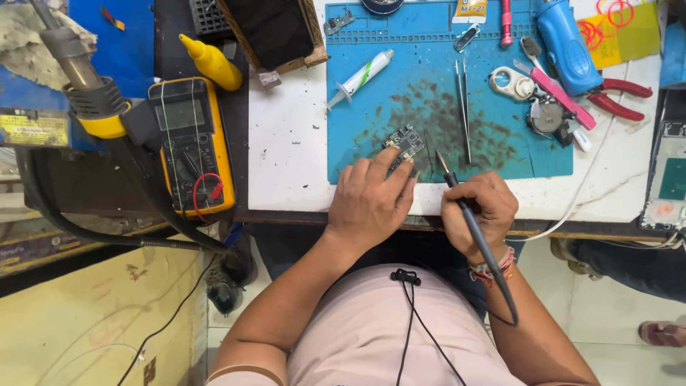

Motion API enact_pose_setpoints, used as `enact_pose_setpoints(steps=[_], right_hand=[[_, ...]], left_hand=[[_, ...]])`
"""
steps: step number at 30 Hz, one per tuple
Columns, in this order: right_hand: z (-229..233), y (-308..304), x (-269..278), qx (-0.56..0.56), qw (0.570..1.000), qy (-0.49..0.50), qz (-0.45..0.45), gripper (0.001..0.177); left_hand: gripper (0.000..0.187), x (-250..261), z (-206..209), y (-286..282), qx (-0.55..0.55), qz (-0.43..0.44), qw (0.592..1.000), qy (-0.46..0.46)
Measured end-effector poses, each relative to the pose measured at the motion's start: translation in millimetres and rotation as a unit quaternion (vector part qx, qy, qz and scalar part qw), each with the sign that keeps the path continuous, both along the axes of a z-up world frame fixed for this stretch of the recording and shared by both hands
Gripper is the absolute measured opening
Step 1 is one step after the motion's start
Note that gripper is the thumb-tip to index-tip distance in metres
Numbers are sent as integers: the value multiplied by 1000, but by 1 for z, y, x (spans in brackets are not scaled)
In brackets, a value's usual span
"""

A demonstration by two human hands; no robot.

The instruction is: The person uses a soldering iron to apply heat to specific points on a small circuit board. They hold the board steady with their left hand while manipulating the soldering iron with their right hand, focusing on different components throughout the clip.

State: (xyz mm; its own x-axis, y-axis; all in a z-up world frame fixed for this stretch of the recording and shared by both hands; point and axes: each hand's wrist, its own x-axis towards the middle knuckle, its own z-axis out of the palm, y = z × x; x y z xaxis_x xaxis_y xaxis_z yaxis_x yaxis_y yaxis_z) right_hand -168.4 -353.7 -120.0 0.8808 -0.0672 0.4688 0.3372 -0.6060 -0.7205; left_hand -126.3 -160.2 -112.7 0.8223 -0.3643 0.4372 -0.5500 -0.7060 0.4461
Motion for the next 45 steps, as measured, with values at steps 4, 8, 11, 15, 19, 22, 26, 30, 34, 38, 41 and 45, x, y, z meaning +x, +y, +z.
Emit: enact_pose_setpoints(steps=[4,8,11,15,19,22,26,30,34,38,41,45], right_hand=[[-7,-2,-8,77,995,41,-51,7],[-17,-2,-7,107,989,60,-80,11],[-26,-12,-9,187,975,95,-77,9],[-28,-9,-15,212,973,73,-59,12],[-25,-5,-13,184,979,66,-59,14],[-21,-4,-10,179,980,63,-57,15],[-21,-4,-12,173,982,65,-47,16],[-22,-3,-12,174,982,60,-52,16],[-23,-4,-13,172,982,59,-44,16],[-22,-3,-11,174,983,49,-39,16],[-19,-1,-11,161,985,52,-42,17],[-10,3,-9,138,989,55,-21,18]], left_hand=[[27,-2,-1,1,3,2,1000,1],[28,0,2,2,-1,5,1000,-4],[28,-2,1,1,-4,1,1000,9],[30,-4,1,3,-33,-12,999,3],[29,-13,-4,12,-102,-47,994,0],[31,-19,-5,36,-109,-28,994,-12],[33,-25,-11,72,-80,105,991,-11],[40,-25,-10,97,-52,199,979,-6],[52,-22,-10,96,-64,235,970,19],[57,-15,-10,75,10,222,975,-27],[53,-10,-9,52,-27,149,988,-19],[45,-4,-1,27,-49,41,998,29]])
